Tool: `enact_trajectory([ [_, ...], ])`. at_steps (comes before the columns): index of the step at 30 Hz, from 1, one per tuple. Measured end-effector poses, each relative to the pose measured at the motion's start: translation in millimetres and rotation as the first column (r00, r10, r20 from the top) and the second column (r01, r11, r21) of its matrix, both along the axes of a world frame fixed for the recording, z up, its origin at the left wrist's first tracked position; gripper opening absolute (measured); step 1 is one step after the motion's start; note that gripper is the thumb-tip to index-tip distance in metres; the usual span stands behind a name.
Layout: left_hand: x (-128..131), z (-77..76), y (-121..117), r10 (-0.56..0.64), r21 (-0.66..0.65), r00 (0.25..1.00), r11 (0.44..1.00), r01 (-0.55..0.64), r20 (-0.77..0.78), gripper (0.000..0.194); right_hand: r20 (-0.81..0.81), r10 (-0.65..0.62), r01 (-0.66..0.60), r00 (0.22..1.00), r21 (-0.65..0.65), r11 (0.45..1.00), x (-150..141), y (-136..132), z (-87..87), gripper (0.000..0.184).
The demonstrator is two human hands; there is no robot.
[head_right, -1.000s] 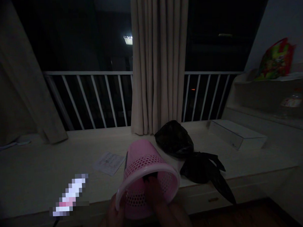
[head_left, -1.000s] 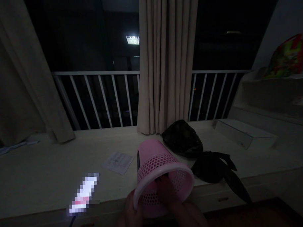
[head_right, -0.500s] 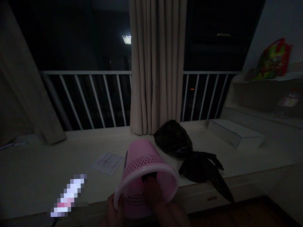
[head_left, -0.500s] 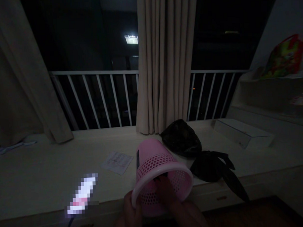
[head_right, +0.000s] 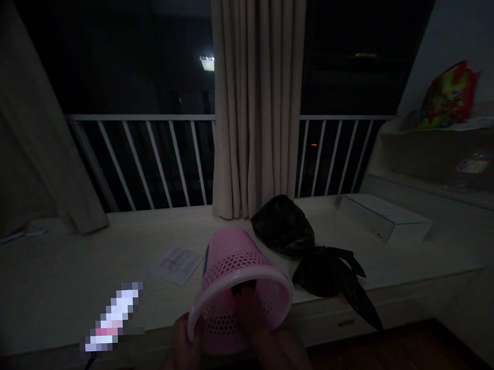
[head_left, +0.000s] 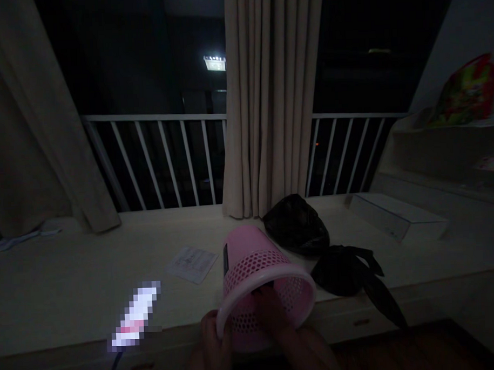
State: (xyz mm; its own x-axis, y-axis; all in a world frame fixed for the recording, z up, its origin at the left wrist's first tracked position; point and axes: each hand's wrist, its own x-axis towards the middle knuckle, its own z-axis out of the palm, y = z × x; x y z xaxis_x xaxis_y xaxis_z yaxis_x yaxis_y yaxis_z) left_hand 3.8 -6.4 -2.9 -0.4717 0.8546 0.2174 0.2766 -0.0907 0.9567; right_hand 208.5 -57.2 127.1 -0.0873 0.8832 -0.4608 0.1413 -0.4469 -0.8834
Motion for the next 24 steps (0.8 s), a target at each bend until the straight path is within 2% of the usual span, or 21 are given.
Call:
enact_trajectory([
  [3,1.5,3.2,-0.7,-0.024,-0.017,0.999,1.0,0.024,0.027,0.052,0.062,-0.103,0.107,0.993,-0.067,0.992,-8.6,0.6,10.8,0.068],
  [4,2.1,4.0,-1.2,-0.023,-0.021,0.999,1.0,0.024,0.046,0.053,0.074,-0.094,0.1,0.993,-0.088,0.991,-9.9,1.3,10.9,0.068],
  [8,2.8,6.3,-3.0,-0.009,-0.039,0.997,0.999,0.012,0.075,0.058,0.069,-0.024,0.03,0.997,-0.086,0.996,-3.7,3.9,-8.2,0.07],
  [11,1.9,7.4,-3.1,0.002,-0.1,0.999,0.995,0.003,0.047,0.06,0.065,0.0,0.003,0.998,-0.047,0.999,5.1,4.4,-26.1,0.061],
  [14,2.6,7.8,-2.9,0.022,-0.128,0.999,0.992,-0.016,0.042,0.061,0.018,0.019,-0.018,1.0,-0.046,0.999,8.8,3.4,-27.6,0.056],
  [18,4.9,7.9,-3.9,0.007,-0.104,0.998,0.995,-0.001,0.064,0.057,0.032,0.023,-0.02,0.999,-0.09,0.996,6.7,5.6,-26.0,0.061],
  [20,5.1,8.0,-4.4,0.008,-0.095,0.997,0.996,-0.001,0.075,0.057,0.063,-0.015,0.02,0.998,-0.083,0.996,5.3,9.7,-38.8,0.058],
  [24,3.9,8.6,-3.4,-0.01,-0.103,0.996,0.995,0.018,0.084,0.058,0.066,-0.114,0.116,0.991,-0.035,0.993,5.6,19.2,-78.1,0.053],
])
